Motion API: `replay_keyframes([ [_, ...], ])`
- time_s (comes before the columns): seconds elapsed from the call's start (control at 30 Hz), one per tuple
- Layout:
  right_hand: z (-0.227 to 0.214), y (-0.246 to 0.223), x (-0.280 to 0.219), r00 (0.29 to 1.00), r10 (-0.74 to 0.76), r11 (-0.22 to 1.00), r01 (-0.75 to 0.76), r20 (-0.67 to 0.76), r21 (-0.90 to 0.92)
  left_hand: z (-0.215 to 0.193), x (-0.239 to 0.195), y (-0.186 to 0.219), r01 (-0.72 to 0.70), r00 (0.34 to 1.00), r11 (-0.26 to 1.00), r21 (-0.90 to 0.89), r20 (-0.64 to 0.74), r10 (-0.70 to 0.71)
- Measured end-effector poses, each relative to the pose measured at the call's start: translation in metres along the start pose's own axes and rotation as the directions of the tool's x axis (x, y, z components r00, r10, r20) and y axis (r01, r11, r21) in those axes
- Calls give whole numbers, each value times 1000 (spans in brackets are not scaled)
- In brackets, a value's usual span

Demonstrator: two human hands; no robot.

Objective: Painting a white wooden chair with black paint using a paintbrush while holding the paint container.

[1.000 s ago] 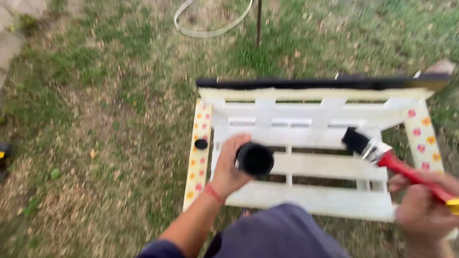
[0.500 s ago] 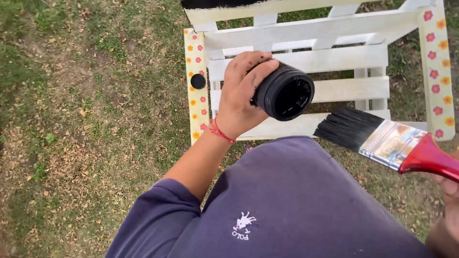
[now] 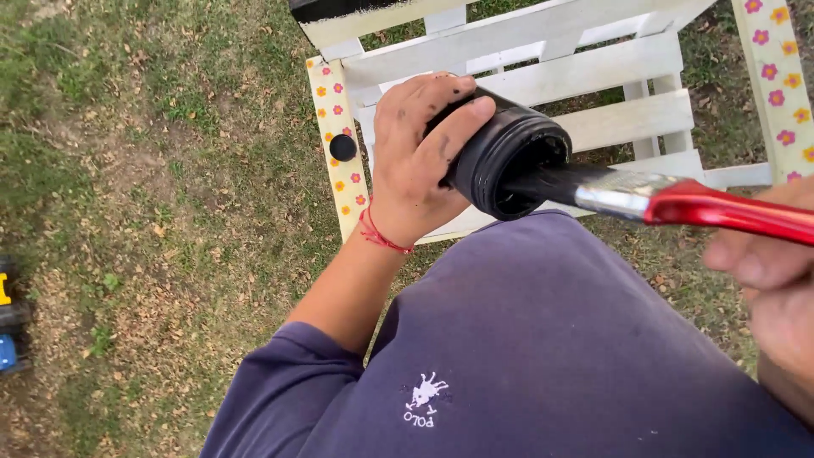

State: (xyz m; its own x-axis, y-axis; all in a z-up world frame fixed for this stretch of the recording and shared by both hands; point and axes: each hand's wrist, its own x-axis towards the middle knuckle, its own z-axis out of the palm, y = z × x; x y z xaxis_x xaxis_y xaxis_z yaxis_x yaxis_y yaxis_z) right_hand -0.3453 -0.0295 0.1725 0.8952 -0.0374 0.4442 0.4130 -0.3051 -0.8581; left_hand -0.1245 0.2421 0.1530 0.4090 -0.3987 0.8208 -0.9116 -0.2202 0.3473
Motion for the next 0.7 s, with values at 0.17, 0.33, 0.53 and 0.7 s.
replay_keyframes([
  [0.17, 81, -108, 66, 889, 326, 712, -454, -320, -536, -4, -4, 0, -41, 999, 999, -30, -22, 41],
  [0.33, 77, -103, 81, 989, 134, 805, -147, -66, -574, -7, -7, 2, -55, 998, 998, -18, -26, 55],
  [0.53, 88, -104, 110, 994, 105, 840, -73, 30, -537, -11, -9, 2, -61, 998, 998, -6, -19, 61],
  [0.7, 98, -109, 126, 917, 384, 722, -227, 105, -653, -18, -12, 1, -70, 997, 998, -1, -10, 70],
])
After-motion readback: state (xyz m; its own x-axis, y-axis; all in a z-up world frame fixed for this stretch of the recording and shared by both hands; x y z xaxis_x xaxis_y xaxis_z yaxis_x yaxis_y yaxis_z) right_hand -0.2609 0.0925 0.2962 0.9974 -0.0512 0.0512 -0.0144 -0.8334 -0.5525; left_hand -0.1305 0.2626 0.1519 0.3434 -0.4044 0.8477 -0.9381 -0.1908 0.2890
